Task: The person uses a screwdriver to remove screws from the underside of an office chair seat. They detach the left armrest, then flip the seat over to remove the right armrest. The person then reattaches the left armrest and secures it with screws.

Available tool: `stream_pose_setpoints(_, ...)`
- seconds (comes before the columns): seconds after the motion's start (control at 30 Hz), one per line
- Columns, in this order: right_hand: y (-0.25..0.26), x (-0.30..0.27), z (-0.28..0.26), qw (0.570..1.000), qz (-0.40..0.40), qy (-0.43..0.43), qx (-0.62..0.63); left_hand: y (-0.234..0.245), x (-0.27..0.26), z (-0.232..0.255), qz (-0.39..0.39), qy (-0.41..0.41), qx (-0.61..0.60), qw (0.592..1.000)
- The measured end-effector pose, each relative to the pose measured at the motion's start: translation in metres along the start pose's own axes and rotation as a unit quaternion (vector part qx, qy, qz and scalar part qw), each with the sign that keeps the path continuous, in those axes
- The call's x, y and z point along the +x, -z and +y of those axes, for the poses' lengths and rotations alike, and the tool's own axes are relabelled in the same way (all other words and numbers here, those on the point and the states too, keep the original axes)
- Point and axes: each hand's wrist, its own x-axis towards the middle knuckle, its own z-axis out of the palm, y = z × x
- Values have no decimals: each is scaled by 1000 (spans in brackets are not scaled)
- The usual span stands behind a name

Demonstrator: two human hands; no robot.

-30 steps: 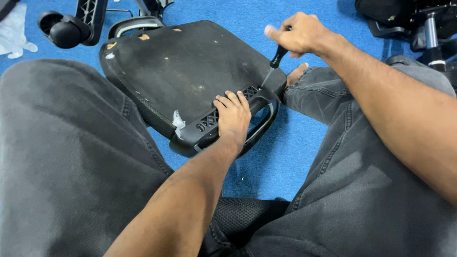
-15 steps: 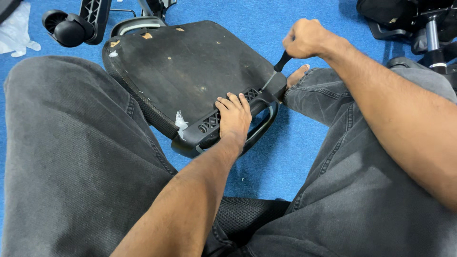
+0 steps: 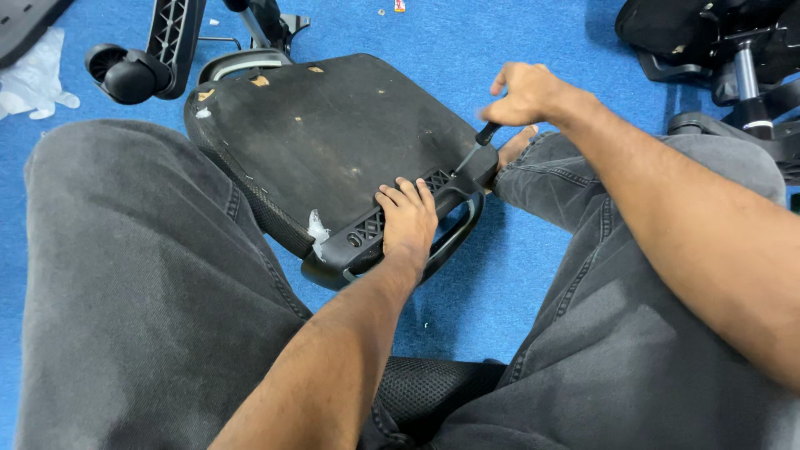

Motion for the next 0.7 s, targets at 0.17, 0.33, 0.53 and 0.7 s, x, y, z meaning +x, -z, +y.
stream_pose_setpoints(0.17, 7, -4, -9, 986, -88, -141, 17, 3, -2, -2, -14, -9, 13, 1000)
stream_pose_setpoints(0.33, 10, -8, -6, 994, -62, -77, 55, 2, -2, -2, -6, -5, 7, 1000)
stream_pose_setpoints(0.53, 3, -4, -1, 994, -35, -53, 92, 1, -2, -2, -10, -12, 14, 1000)
stream_pose_setpoints(0.7, 1, -5, 6, 980, -117, -163, 1, -1, -2, -1, -7, -10, 9, 1000)
